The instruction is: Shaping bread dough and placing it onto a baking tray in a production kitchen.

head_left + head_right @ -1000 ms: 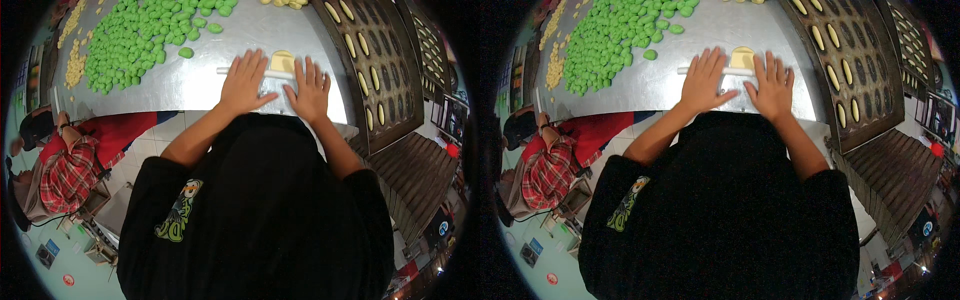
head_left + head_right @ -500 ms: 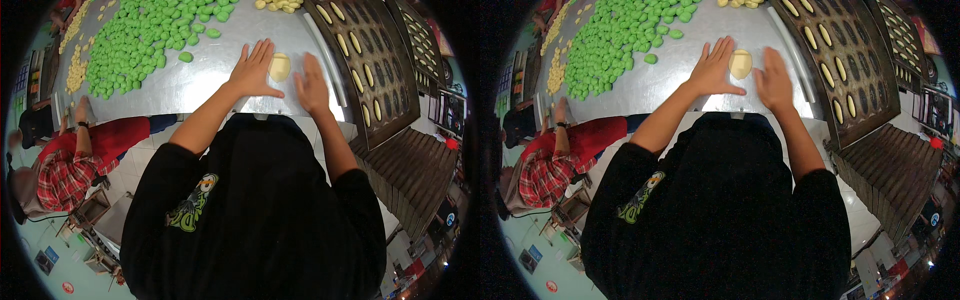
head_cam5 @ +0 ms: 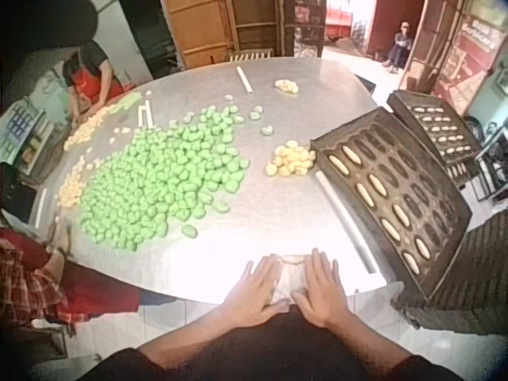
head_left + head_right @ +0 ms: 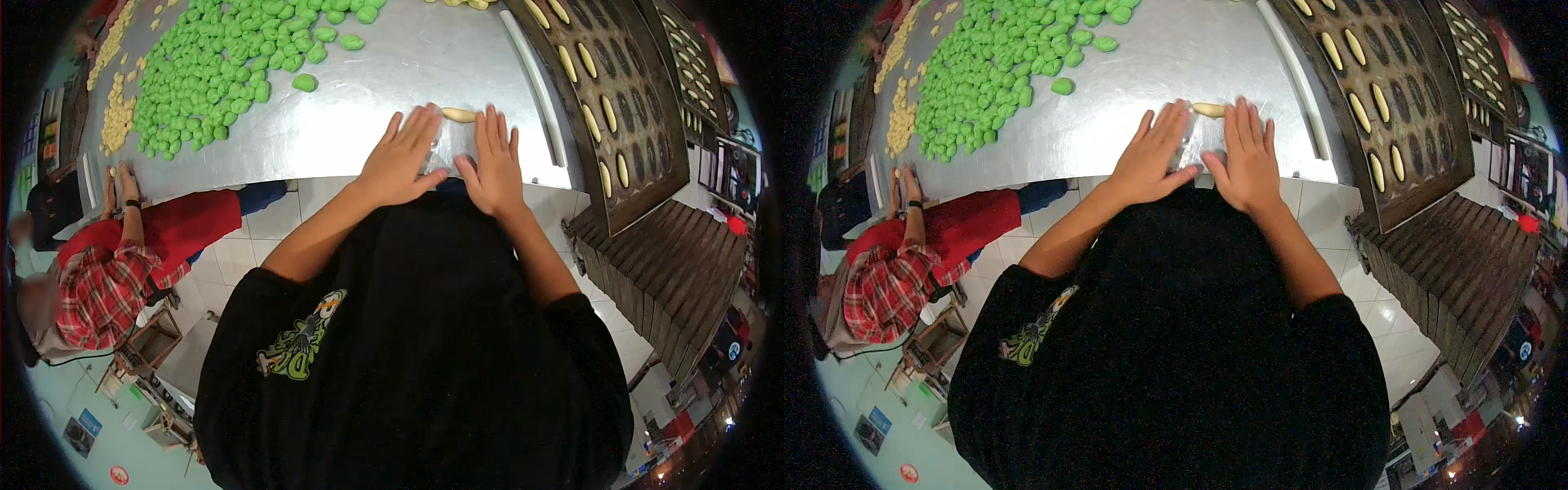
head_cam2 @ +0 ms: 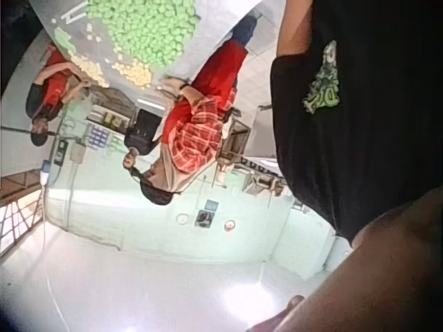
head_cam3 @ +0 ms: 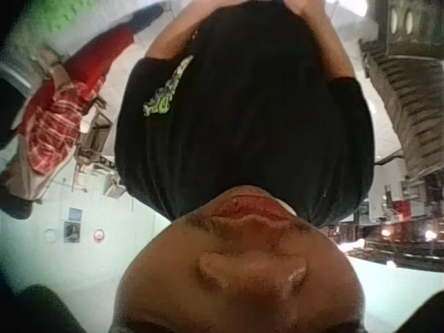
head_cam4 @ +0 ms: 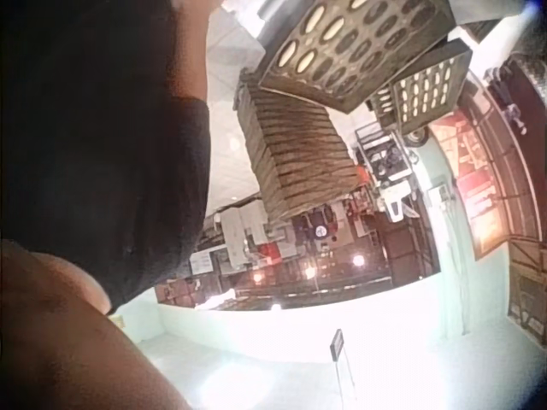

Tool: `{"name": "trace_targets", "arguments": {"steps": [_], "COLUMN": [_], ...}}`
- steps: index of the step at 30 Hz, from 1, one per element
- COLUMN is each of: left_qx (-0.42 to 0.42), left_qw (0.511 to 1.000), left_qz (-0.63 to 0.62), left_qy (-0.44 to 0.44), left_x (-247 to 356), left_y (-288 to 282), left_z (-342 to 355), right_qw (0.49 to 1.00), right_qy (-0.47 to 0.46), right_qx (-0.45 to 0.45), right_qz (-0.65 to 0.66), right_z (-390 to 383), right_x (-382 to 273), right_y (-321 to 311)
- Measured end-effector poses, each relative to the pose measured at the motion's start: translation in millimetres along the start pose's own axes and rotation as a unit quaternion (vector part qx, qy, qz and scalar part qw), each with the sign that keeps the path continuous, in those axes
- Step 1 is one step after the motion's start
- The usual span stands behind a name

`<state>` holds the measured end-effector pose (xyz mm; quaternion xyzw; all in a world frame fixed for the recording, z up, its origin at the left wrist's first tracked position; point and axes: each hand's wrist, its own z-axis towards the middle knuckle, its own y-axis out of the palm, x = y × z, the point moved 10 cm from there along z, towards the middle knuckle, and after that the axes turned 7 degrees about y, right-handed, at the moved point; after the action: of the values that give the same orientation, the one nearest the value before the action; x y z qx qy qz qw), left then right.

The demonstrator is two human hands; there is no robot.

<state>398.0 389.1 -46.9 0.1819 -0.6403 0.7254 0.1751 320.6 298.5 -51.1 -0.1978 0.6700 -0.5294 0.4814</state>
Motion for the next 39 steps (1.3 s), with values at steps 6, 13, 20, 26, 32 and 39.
{"name": "trace_targets", "arguments": {"steps": [6,13,20,26,32,39], "left_qx": [0.158,0.118,0.099,0.101,0.117,0.110], "left_qw": [0.979,0.984,0.985,0.983,0.964,0.917], "left_qz": [-0.034,-0.006,0.019,0.010,0.015,0.125], "left_qy": [-0.126,-0.133,-0.142,-0.153,-0.238,-0.363], "left_x": [-55,-53,-49,-50,-53,-46], "left_y": [-35,-38,-34,-35,-25,-19], "left_z": [-15,-57,-50,-48,-36,-17], "right_qw": [0.991,0.995,0.991,0.992,0.993,0.961], "right_qy": [0.017,-0.005,0.033,-0.096,-0.113,-0.128], "right_qx": [0.095,-0.072,-0.084,-0.082,-0.004,0.246], "right_qz": [-0.088,-0.073,0.100,0.007,0.028,0.025], "right_z": [106,9,153,94,58,133], "right_x": [-27,-43,-9,14,5,42], "right_y": [15,33,31,-20,-29,-217]}}
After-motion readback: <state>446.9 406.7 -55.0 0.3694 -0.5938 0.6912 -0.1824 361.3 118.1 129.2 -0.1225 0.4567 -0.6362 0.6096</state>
